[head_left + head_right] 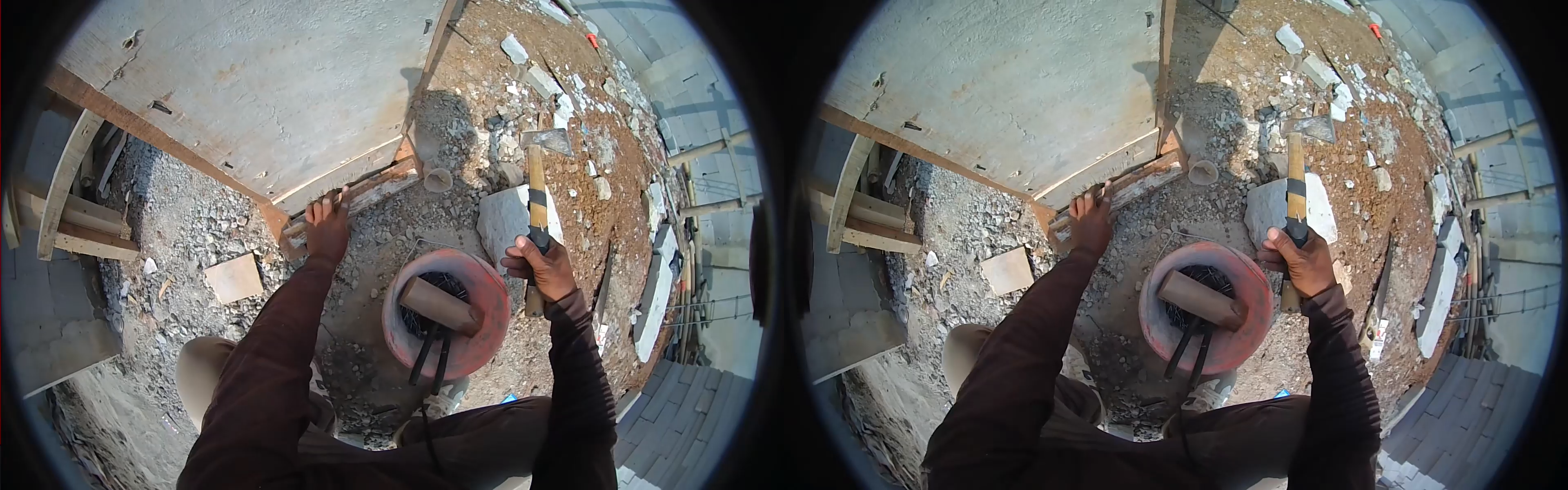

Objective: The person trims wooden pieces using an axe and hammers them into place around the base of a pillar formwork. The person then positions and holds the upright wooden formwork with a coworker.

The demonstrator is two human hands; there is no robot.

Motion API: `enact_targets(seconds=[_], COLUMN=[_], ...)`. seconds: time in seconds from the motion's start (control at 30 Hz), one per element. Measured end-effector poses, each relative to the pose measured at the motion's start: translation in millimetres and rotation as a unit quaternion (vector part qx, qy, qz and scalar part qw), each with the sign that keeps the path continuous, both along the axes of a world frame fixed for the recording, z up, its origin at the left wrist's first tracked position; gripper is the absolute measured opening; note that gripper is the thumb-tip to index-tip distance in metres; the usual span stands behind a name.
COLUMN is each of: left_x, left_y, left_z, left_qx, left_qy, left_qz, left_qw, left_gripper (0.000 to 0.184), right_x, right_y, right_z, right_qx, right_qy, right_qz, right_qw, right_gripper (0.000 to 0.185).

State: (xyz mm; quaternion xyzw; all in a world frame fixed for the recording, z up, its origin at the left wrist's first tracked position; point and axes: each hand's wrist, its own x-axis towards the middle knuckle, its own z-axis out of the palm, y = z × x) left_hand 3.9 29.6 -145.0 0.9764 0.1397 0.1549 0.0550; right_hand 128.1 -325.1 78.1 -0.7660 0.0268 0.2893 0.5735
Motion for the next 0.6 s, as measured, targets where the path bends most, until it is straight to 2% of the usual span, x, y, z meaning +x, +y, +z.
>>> enact_targets(seconds=[0.07, 0.17, 0.27, 0.53, 0.6], left_x=[2.0, 2.0, 1.1, 2.5, 4.6], left_y=[-2.2, -3.6, -0.9, -9.6, -5.8], left_z=[4.0, 3.6, -6.1, -0.3, 0.2], left_qx=[0.02, 0.027, 0.046, 0.068, 0.03], left_qy=[-0.053, -0.037, 0.001, -0.025, -0.045], left_qz=[-0.018, -0.006, 0.002, -0.002, -0.01], left_qw=[0.998, 0.999, 0.999, 0.997, 0.998], left_gripper=[0.066, 0.06, 0.077, 0.059, 0.054], right_x=[0.1, 0.5, 1.1, -3.2, -4.0], right_y=[3.5, 6.1, 5.3, 12.5, 13.6], right_z=[2.2, -0.4, -6.4, -6.3, -6.1], right_qx=[0.009, 0.013, 0.01, 0.001, 0.001], right_qy=[0.004, 0.014, 0.016, 0.013, 0.009], right_qz=[-0.004, -0.002, 0.003, 0.022, 0.032], right_qw=[1.0, 1.0, 1.0, 1.0, 0.999], right_gripper=[0.047, 0.044, 0.039, 0.037, 0.037])
